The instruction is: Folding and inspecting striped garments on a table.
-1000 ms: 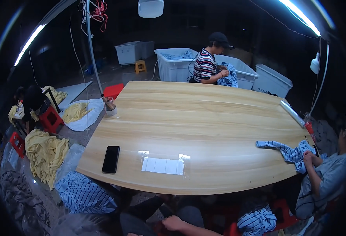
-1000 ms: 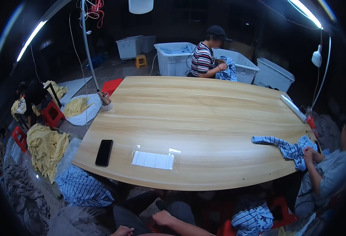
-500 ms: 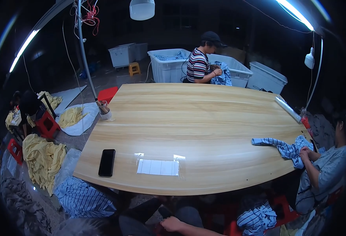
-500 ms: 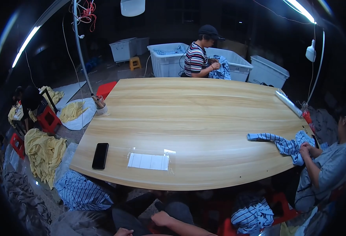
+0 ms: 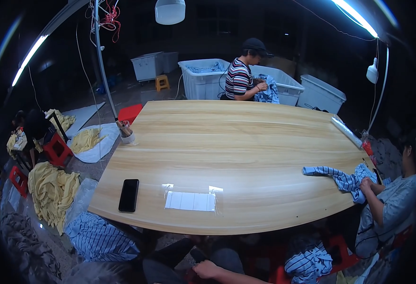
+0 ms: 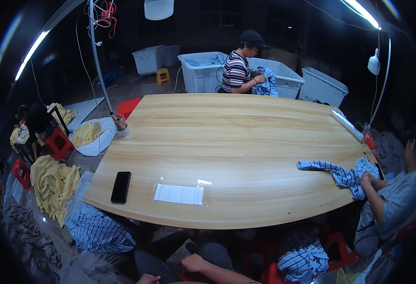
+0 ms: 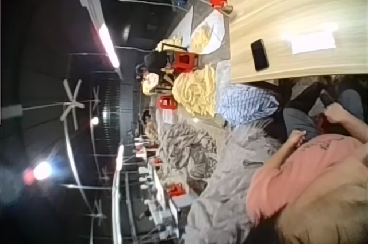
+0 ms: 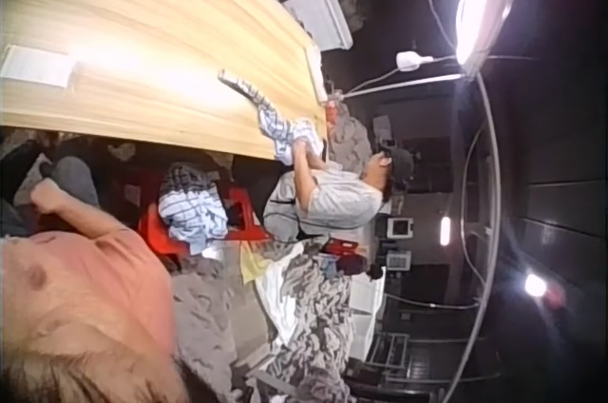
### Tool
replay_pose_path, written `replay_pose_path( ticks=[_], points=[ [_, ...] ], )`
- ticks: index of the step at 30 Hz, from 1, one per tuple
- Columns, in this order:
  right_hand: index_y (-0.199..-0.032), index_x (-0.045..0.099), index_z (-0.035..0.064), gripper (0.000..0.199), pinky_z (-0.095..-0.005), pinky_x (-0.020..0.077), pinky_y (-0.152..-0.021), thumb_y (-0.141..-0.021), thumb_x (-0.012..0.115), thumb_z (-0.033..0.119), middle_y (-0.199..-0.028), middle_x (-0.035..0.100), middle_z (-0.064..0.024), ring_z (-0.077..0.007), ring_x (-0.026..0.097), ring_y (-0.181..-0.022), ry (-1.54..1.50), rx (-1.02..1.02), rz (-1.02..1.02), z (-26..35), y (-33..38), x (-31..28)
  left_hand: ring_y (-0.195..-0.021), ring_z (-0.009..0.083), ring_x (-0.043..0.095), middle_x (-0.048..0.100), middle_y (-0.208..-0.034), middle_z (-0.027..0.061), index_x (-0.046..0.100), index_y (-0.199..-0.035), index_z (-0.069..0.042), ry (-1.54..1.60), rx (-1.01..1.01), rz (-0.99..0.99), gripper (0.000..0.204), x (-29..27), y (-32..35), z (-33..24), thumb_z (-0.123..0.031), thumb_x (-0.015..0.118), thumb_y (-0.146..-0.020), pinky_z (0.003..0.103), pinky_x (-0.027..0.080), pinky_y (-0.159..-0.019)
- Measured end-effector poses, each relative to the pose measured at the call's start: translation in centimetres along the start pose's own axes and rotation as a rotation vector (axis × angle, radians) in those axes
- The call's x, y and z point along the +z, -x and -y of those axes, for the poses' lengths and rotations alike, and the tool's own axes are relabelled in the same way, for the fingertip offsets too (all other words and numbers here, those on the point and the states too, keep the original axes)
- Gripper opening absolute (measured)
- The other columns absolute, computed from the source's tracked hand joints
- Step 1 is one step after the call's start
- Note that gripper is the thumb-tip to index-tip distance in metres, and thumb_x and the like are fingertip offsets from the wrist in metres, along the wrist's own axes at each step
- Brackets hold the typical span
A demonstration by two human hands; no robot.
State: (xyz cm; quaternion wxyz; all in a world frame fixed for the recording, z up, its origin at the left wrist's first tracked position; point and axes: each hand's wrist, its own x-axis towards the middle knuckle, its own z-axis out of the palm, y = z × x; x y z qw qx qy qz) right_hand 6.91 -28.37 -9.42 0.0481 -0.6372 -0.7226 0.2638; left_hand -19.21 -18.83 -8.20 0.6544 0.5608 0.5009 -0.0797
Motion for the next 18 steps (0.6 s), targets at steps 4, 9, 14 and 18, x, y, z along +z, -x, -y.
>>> replay_pose_path(
  ticks=[4,9,14,18],
  points=[
    [-0.080,0.063,0.0052,0.018,-0.0409,0.0503,-0.063,-0.072,0.051,0.016,-0.080,0.064,-0.0154,-0.0301,0.064,-0.076,0.025,-0.011,0.037,0.5,-0.2,-0.9,-0.038,0.0129,0.046,0.053,-0.046,0.0049,0.059,-0.055,-0.003,0.046,-0.017,-0.034,0.037,-0.3,-0.6,1.0,-0.031,0.066,-0.078,0.027,0.035,-0.037],
    [-0.088,0.060,0.0055,0.024,-0.0408,0.0487,-0.073,-0.074,0.054,0.025,-0.089,0.063,-0.0139,-0.0297,0.062,-0.083,0.051,0.024,0.077,0.3,0.1,-1.2,-0.033,0.0105,0.044,0.051,-0.048,0.0013,0.058,-0.064,-0.005,-0.049,-0.229,0.023,0.040,-0.2,-0.5,0.2,-0.041,0.061,-0.080,0.025,0.035,-0.031],
    [-0.081,0.061,0.0072,0.024,-0.0406,0.0498,-0.067,-0.074,0.058,0.029,-0.080,0.064,-0.0120,-0.0289,0.063,-0.075,0.130,-0.008,-0.012,0.7,1.3,-2.7,-0.032,0.0110,0.044,0.049,-0.048,0.0007,0.057,-0.063,-0.007,-0.036,-0.233,0.060,0.041,-0.1,-1.2,-0.5,-0.043,0.059,-0.081,0.025,0.033,-0.030],
    [-0.072,0.059,0.0050,0.015,-0.0438,0.0459,-0.057,-0.069,0.052,0.018,-0.071,0.061,-0.0158,-0.0339,0.059,-0.066,-0.005,-0.089,-0.142,1.7,1.2,-2.6,-0.031,0.0112,0.044,0.049,-0.047,0.0003,0.055,-0.062,-0.008,-0.055,-0.217,0.065,0.042,0.0,-0.1,0.1,-0.044,0.056,-0.083,0.024,0.032,-0.029]
  ],
)
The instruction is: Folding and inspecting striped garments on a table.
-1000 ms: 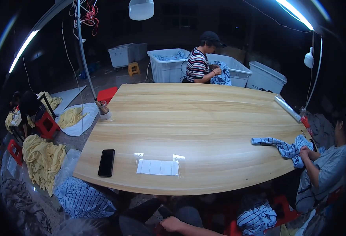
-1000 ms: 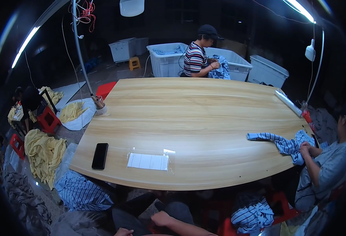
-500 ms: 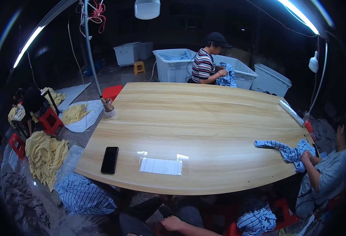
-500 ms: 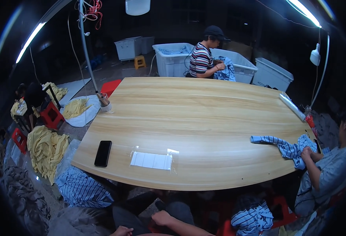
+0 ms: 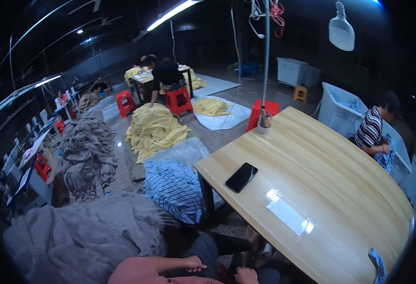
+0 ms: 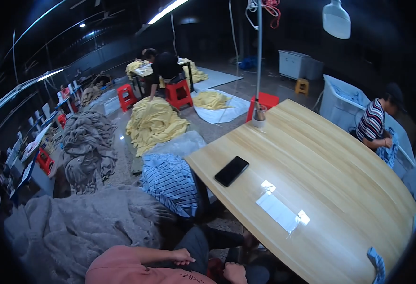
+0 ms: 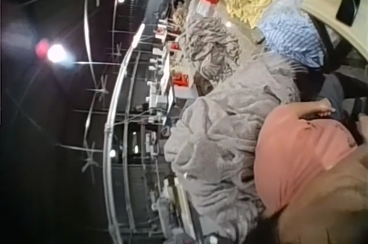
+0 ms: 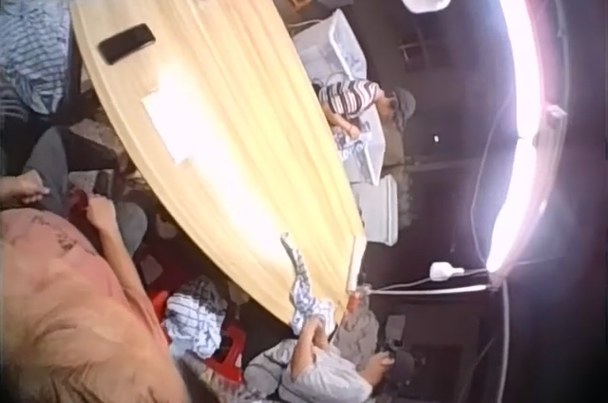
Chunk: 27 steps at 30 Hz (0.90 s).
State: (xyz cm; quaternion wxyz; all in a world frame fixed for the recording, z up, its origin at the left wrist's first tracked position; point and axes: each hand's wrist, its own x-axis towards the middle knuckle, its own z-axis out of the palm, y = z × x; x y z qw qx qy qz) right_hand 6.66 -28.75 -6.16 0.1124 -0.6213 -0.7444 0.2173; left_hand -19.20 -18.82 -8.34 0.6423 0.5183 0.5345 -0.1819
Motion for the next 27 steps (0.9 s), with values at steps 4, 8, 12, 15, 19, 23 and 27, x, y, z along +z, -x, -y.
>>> replay_pose_path(
  ticks=[4,8,12,15,19,23,27],
  points=[
    [-0.073,0.058,0.0039,0.013,-0.0449,0.0462,-0.058,-0.070,0.053,0.016,-0.069,0.060,-0.0178,-0.0353,0.059,-0.065,-0.006,0.019,0.010,0.4,0.2,-0.7,-0.030,0.0112,0.042,0.048,-0.046,0.0003,0.054,-0.061,-0.007,0.014,0.006,-0.009,0.041,0.2,0.4,-0.2,-0.041,0.055,-0.084,0.025,0.030,-0.029],
    [-0.073,0.057,0.0037,0.013,-0.0454,0.0461,-0.059,-0.070,0.053,0.015,-0.069,0.060,-0.0179,-0.0354,0.059,-0.065,0.026,0.038,0.033,0.4,0.2,-0.8,-0.030,0.0109,0.041,0.047,-0.046,0.0004,0.054,-0.061,-0.007,0.042,0.024,0.027,0.040,0.2,0.2,-0.3,-0.040,0.055,-0.084,0.025,0.030,-0.028],
    [-0.072,0.057,0.0036,0.013,-0.0452,0.0460,-0.058,-0.070,0.054,0.016,-0.069,0.060,-0.0181,-0.0356,0.059,-0.065,0.031,0.036,0.029,0.2,0.1,-0.6,-0.029,0.0110,0.041,0.048,-0.046,0.0005,0.054,-0.061,-0.007,0.043,0.018,0.005,0.040,0.1,0.2,-0.3,-0.039,0.055,-0.084,0.025,0.029,-0.028],
    [-0.072,0.057,0.0035,0.013,-0.0452,0.0459,-0.057,-0.070,0.054,0.016,-0.069,0.060,-0.0184,-0.0354,0.059,-0.065,0.017,0.018,0.018,-0.1,0.1,-0.4,-0.029,0.0110,0.041,0.048,-0.046,0.0005,0.054,-0.060,-0.007,0.062,0.026,0.015,0.040,0.1,0.0,0.0,-0.039,0.056,-0.084,0.025,0.029,-0.028],
    [-0.072,0.056,0.0035,0.014,-0.0453,0.0460,-0.057,-0.070,0.054,0.017,-0.070,0.060,-0.0185,-0.0354,0.059,-0.065,0.016,0.017,0.023,0.2,0.1,-0.8,-0.029,0.0111,0.041,0.048,-0.046,0.0007,0.054,-0.060,-0.007,0.073,0.035,0.027,0.040,0.0,-0.4,0.4,-0.040,0.057,-0.083,0.025,0.029,-0.027],
    [-0.073,0.056,0.0037,0.014,-0.0453,0.0461,-0.057,-0.069,0.054,0.017,-0.070,0.060,-0.0182,-0.0359,0.058,-0.065,0.020,0.019,0.018,0.1,0.2,-0.8,-0.029,0.0114,0.041,0.048,-0.046,0.0009,0.054,-0.060,-0.007,0.040,0.035,0.011,0.041,0.2,-0.2,0.1,-0.041,0.056,-0.083,0.025,0.029,-0.027],
    [-0.073,0.056,0.0041,0.014,-0.0453,0.0464,-0.057,-0.069,0.054,0.017,-0.072,0.060,-0.0185,-0.0355,0.059,-0.065,0.015,0.021,0.016,0.2,0.1,-0.9,-0.029,0.0114,0.041,0.048,-0.045,0.0010,0.054,-0.060,-0.007,0.041,0.027,0.012,0.042,0.1,-0.4,0.2,-0.042,0.056,-0.083,0.025,0.030,-0.027]
  ],
)
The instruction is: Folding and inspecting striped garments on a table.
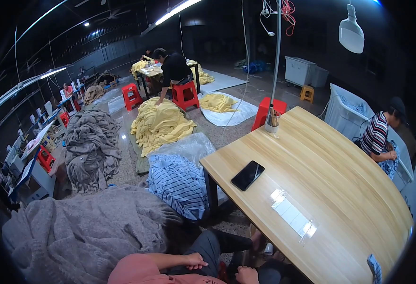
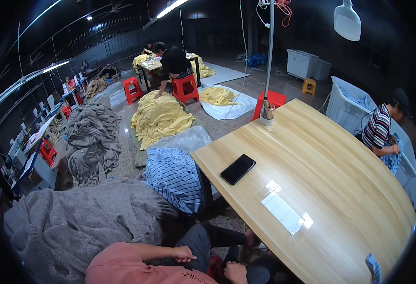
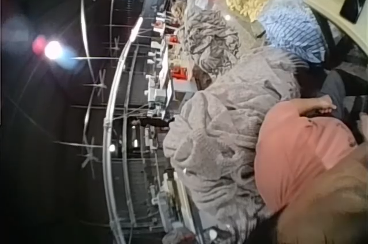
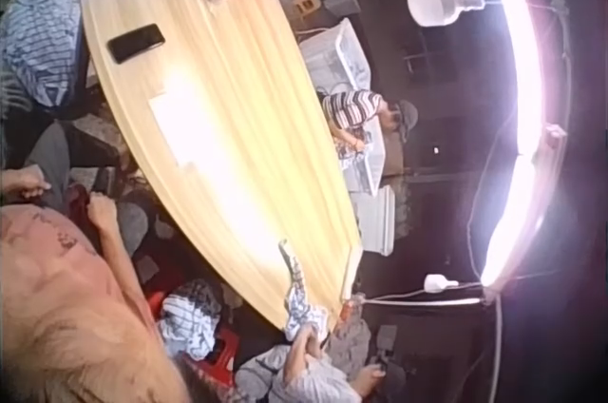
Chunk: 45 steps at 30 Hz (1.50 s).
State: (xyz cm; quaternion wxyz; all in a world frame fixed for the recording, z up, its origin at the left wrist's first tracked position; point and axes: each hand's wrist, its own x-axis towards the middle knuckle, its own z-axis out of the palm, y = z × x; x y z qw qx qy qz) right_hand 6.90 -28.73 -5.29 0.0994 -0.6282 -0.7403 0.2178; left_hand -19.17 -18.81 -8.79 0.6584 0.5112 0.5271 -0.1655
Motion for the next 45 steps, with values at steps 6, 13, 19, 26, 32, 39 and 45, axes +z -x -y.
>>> replay_pose_path(
  ticks=[6,13,19,26,32,39,45],
  points=[
    [-0.075,0.057,0.0046,0.016,-0.0450,0.0476,-0.058,-0.070,0.054,0.019,-0.073,0.061,-0.0172,-0.0352,0.060,-0.067,0.016,0.044,0.065,-0.3,-0.3,0.5,-0.030,0.0111,0.042,0.048,-0.046,0.0004,0.054,-0.061,-0.007,-0.005,0.001,0.009,0.041,-0.1,-0.1,0.2,-0.042,0.056,-0.083,0.025,0.029,-0.028],
    [-0.078,0.060,0.0066,0.024,-0.0400,0.0497,-0.066,-0.069,0.064,0.029,-0.077,0.063,-0.0122,-0.0282,0.063,-0.072,0.142,0.041,0.133,-1.2,-0.7,2.1,-0.031,0.0112,0.042,0.049,-0.047,0.0002,0.055,-0.061,-0.008,-0.004,-0.017,-0.006,0.041,-0.1,0.1,0.4,-0.042,0.056,-0.083,0.026,0.028,-0.029],
    [-0.079,0.060,0.0062,0.024,-0.0393,0.0502,-0.065,-0.070,0.064,0.028,-0.077,0.063,-0.0120,-0.0286,0.063,-0.072,0.132,0.045,0.124,-1.2,-0.5,1.5,-0.031,0.0110,0.042,0.049,-0.048,0.0006,0.055,-0.062,-0.008,-0.011,-0.010,-0.002,0.040,-0.1,0.2,-0.2,-0.042,0.056,-0.083,0.025,0.028,-0.029],
    [-0.079,0.060,0.0056,0.024,-0.0392,0.0503,-0.064,-0.070,0.064,0.028,-0.078,0.063,-0.0124,-0.0287,0.063,-0.073,0.131,0.051,0.153,-1.1,-0.6,1.5,-0.030,0.0102,0.041,0.049,-0.046,0.0000,0.055,-0.061,-0.008,0.002,-0.006,-0.001,0.040,-0.1,0.4,-0.2,-0.041,0.056,-0.083,0.025,0.028,-0.029],
    [-0.078,0.060,0.0054,0.024,-0.0391,0.0505,-0.064,-0.070,0.064,0.027,-0.078,0.063,-0.0125,-0.0285,0.063,-0.072,0.129,0.045,0.138,-1.1,-0.5,1.4,-0.030,0.0101,0.041,0.049,-0.046,-0.0001,0.054,-0.061,-0.007,0.007,-0.012,0.003,0.040,-0.1,0.7,-0.5,-0.040,0.056,-0.083,0.024,0.028,-0.028],
    [-0.079,0.060,0.0052,0.023,-0.0391,0.0505,-0.065,-0.070,0.063,0.026,-0.079,0.063,-0.0126,-0.0287,0.063,-0.073,0.151,0.039,0.162,-0.8,-0.7,1.0,-0.029,0.0101,0.041,0.049,-0.046,0.0002,0.054,-0.060,-0.007,0.023,-0.006,0.017,0.040,-0.2,0.2,0.0,-0.040,0.056,-0.083,0.024,0.028,-0.027],
    [-0.080,0.060,0.0052,0.023,-0.0391,0.0502,-0.066,-0.070,0.063,0.026,-0.080,0.063,-0.0130,-0.0289,0.063,-0.074,0.149,0.051,0.173,-0.8,-0.8,0.8,-0.029,0.0100,0.041,0.049,-0.046,0.0001,0.054,-0.060,-0.008,0.009,-0.007,0.017,0.041,-0.2,0.3,-0.3,-0.041,0.056,-0.084,0.024,0.028,-0.027]
  ],
)
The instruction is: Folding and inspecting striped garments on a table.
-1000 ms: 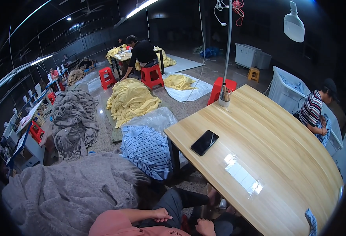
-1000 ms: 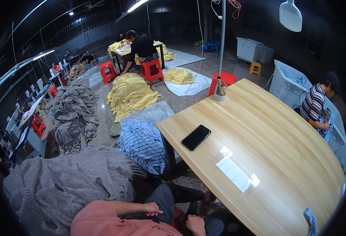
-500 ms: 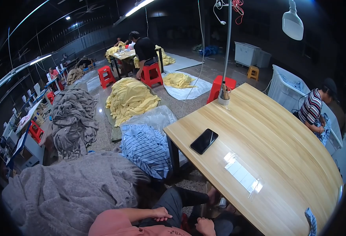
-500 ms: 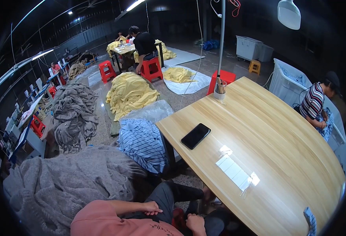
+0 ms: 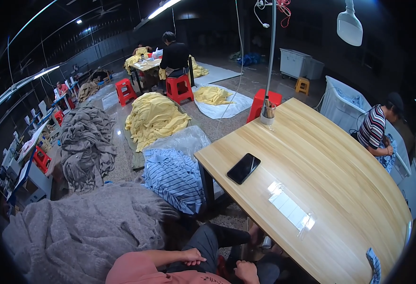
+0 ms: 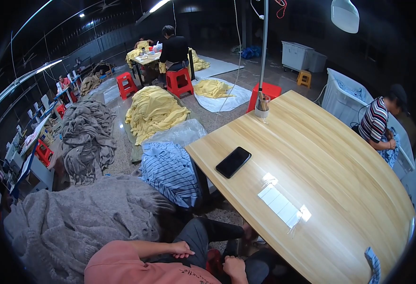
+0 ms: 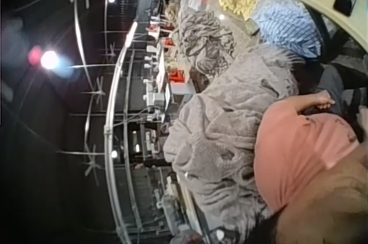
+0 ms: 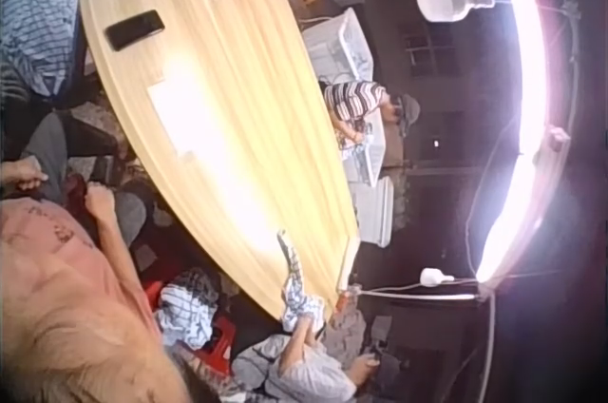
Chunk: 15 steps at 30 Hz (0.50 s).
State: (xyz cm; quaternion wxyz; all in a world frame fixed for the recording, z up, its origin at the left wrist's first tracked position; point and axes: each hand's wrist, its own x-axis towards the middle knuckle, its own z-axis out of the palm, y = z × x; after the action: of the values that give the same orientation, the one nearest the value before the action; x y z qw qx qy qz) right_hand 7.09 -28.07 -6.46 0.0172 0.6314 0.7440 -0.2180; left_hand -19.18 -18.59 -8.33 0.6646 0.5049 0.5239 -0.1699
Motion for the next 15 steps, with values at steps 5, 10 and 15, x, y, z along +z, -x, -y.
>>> replay_pose_path(
  ticks=[5,10,15],
  points=[
    [-0.080,0.060,0.0052,0.024,-0.0396,0.0502,-0.066,-0.071,0.063,0.027,-0.080,0.063,-0.0132,-0.0290,0.063,-0.075,-0.030,0.006,-0.006,-0.03,0.11,0.04,-0.029,0.0099,0.041,0.049,-0.046,-0.0002,0.054,-0.060,-0.008,0.001,-0.003,-0.003,0.041,0.05,-0.12,0.14,-0.041,0.055,-0.084,0.024,0.028,-0.027],
    [-0.081,0.060,0.0052,0.024,-0.0399,0.0503,-0.066,-0.071,0.063,0.027,-0.080,0.063,-0.0134,-0.0293,0.063,-0.074,-0.026,0.005,-0.005,-0.30,-0.02,0.72,-0.029,0.0096,0.041,0.049,-0.046,-0.0003,0.054,-0.060,-0.008,-0.004,-0.016,-0.007,0.041,0.11,0.50,-0.41,-0.041,0.055,-0.084,0.023,0.028,-0.027],
    [-0.081,0.060,0.0052,0.025,-0.0400,0.0504,-0.066,-0.071,0.063,0.028,-0.080,0.063,-0.0134,-0.0293,0.063,-0.074,-0.019,0.002,-0.001,-0.26,-0.01,0.72,-0.029,0.0095,0.041,0.049,-0.046,-0.0003,0.054,-0.060,-0.008,0.007,0.004,0.001,0.040,0.12,0.43,-0.23,-0.040,0.055,-0.084,0.023,0.028,-0.027]
  ],
)
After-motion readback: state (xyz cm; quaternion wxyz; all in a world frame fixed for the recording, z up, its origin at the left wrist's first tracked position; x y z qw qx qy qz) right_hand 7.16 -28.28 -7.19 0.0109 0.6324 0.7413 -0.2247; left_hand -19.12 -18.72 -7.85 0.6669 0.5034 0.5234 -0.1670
